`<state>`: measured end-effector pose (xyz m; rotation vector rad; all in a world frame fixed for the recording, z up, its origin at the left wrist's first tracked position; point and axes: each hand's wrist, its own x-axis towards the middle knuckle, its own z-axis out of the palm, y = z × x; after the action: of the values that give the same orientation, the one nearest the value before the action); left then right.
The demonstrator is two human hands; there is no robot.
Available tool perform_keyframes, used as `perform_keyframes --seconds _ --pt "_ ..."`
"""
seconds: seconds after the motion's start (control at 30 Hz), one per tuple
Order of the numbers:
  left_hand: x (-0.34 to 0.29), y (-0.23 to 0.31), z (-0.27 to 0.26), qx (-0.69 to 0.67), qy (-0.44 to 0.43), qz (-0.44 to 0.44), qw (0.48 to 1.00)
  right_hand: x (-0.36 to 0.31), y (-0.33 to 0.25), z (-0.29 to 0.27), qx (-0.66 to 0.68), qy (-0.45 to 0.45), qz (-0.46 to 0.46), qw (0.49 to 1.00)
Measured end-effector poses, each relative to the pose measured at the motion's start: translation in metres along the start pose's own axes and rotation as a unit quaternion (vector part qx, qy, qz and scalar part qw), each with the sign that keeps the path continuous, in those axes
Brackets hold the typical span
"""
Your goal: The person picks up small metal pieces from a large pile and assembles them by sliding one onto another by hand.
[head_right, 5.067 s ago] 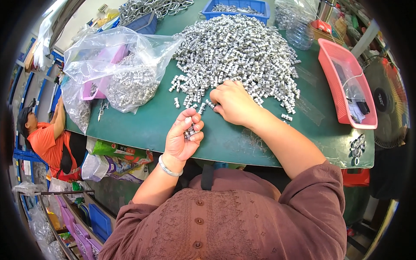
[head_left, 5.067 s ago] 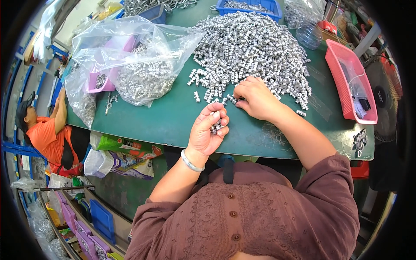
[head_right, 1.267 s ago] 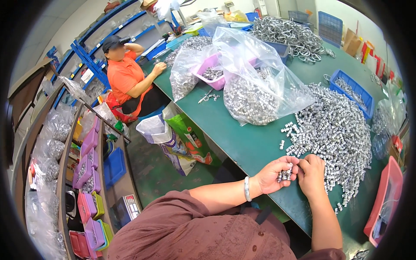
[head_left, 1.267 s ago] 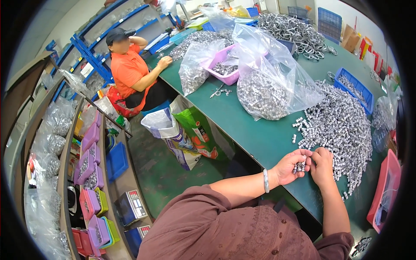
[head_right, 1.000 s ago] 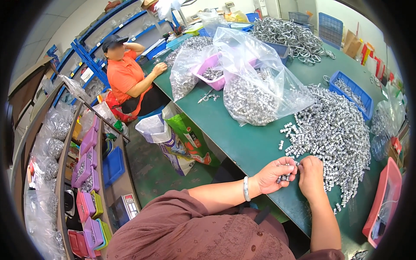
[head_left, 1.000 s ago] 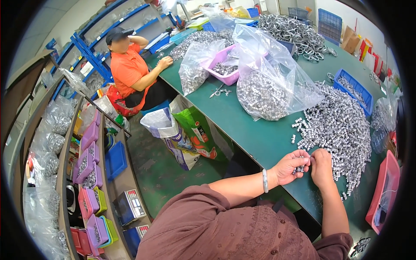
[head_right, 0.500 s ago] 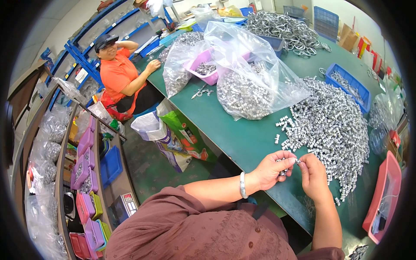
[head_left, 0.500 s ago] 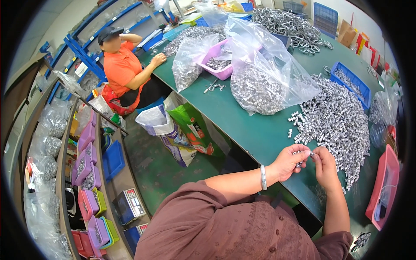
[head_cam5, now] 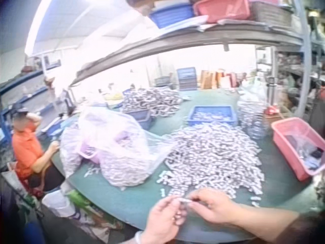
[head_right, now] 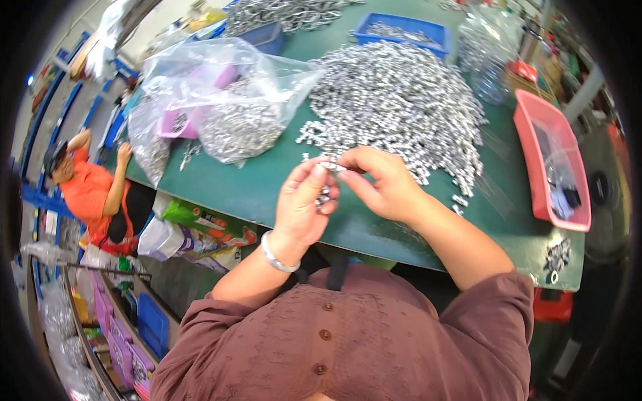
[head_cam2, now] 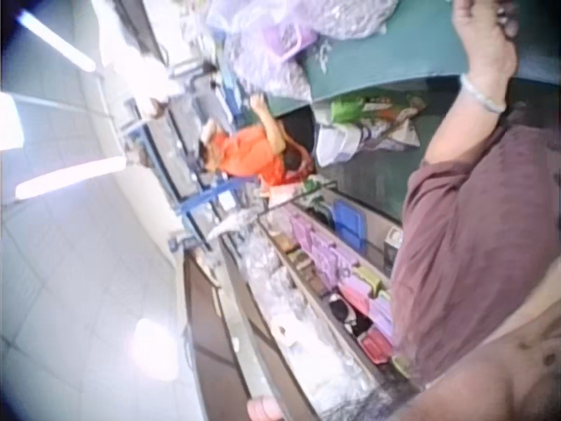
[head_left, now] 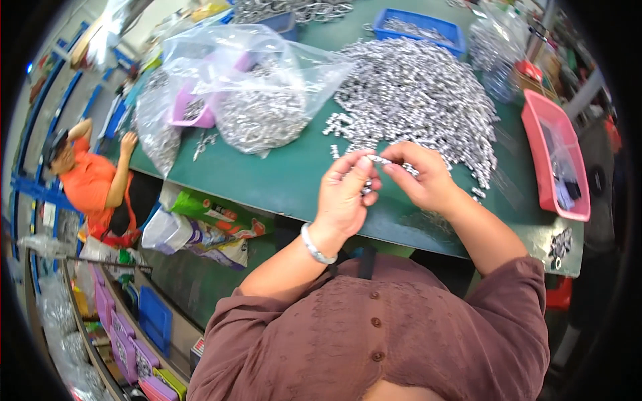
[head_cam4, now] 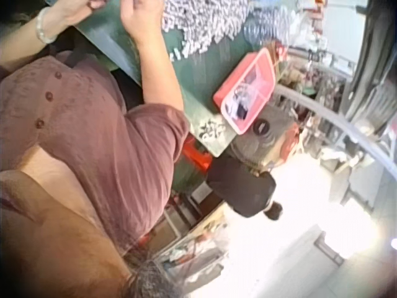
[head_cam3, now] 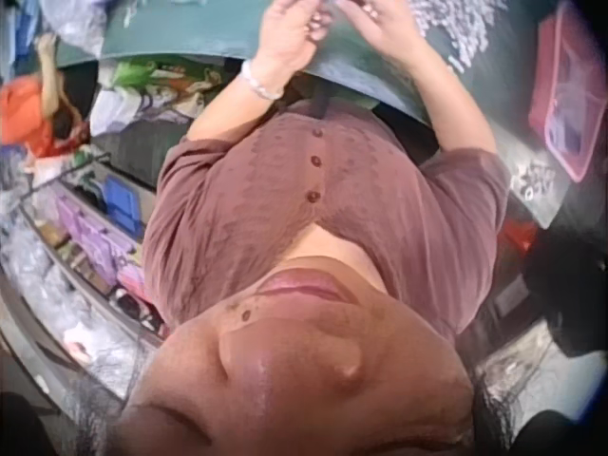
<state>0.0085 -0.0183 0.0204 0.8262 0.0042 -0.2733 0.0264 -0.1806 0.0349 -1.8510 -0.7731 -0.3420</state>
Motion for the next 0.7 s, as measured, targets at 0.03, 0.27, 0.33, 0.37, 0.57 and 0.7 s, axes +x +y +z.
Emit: perform_keyframes --seconds 0.03,0.27,0.33,0.37,0.57,0.7 --pt "0.000 0.001 0.000 0.001 -0.006 0.005 1.000 0.000 -0.001 0.000 -0.002 0.007 -0.004 1.000" --pt "-0.005 -0.001 0.005 0.001 -0.018 0.014 1.000 -0.004 -0.004 -0.002 -0.007 0.025 -0.025 0.999" --pt "-0.007 -0.001 0.005 0.011 -0.025 0.022 0.999 -0.005 -0.003 0.000 -0.011 0.033 -0.024 0.999" --pt "-0.008 -0.001 0.005 0.021 -0.033 0.031 0.999 -0.005 -0.002 0.000 -0.011 0.033 -0.024 0.999" --pt "-0.012 0.001 0.012 0.087 -0.081 0.086 0.989 -0.007 0.004 0.005 0.203 0.003 0.113 0.973" --pt "-0.014 0.000 0.014 0.132 -0.075 0.124 0.981 -0.006 0.008 0.004 0.330 -0.020 0.160 0.930"
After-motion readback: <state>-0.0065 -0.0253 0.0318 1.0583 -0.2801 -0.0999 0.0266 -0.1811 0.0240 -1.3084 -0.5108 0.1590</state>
